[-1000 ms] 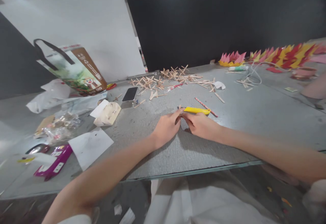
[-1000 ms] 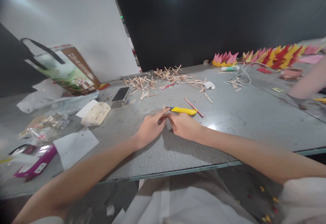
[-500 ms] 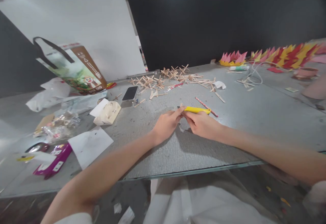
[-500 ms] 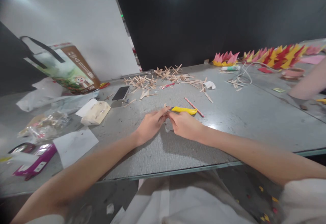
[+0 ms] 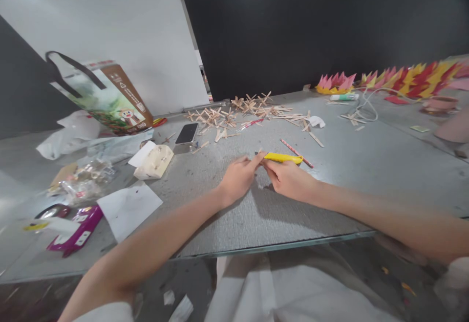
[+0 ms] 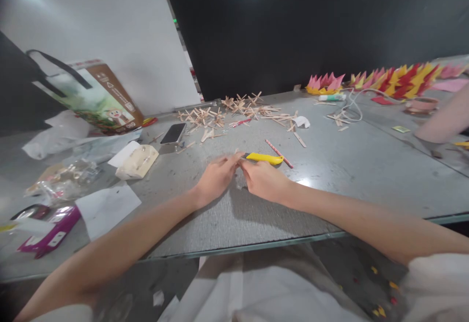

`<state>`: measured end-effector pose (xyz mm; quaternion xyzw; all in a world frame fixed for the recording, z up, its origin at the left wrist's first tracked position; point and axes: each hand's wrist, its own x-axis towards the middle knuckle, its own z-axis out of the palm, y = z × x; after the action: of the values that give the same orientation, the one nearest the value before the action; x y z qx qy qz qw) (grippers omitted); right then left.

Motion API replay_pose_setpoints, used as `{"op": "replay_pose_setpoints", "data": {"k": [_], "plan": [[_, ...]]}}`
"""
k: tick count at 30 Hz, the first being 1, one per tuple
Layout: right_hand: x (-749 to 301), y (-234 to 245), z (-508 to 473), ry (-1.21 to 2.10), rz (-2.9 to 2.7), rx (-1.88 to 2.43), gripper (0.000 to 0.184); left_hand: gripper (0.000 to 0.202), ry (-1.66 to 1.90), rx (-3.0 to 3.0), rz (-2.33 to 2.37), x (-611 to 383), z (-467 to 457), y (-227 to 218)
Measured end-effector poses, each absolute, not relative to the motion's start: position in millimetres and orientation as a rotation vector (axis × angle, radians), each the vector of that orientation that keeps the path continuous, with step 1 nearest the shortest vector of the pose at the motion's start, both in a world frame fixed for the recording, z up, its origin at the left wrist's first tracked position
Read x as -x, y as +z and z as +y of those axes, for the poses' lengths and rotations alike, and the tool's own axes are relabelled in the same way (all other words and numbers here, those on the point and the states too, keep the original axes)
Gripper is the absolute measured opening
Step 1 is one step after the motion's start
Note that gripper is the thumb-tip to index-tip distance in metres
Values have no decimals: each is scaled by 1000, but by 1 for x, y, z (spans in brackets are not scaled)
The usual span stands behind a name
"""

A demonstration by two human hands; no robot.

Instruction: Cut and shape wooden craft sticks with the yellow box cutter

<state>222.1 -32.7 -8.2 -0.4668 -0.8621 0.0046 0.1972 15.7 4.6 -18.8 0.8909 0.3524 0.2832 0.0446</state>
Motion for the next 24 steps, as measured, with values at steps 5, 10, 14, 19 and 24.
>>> {"op": "replay_pose_setpoints", "data": {"k": [5, 10, 14, 19, 24], "plan": [[-220, -7, -33, -8, -2404, 1296, 36, 50, 902, -2575, 1171, -17, 6, -21], [-217, -9, -31, -20, -2418, 1300, 37, 49, 907, -2619, 1139, -20, 4, -23], [-219, -12, -35, -9, -2380, 1298, 38, 44, 944, -2509, 1229, -13, 15, -20], [-220, -9, -43, 43, -2402, 1291, 43, 36, 1143, -2326, 1520, 11, 36, -11], [-233, 8, -22, 22, -2294, 1507, 35, 37, 1070, -2300, 1461, 13, 35, -15]]}}
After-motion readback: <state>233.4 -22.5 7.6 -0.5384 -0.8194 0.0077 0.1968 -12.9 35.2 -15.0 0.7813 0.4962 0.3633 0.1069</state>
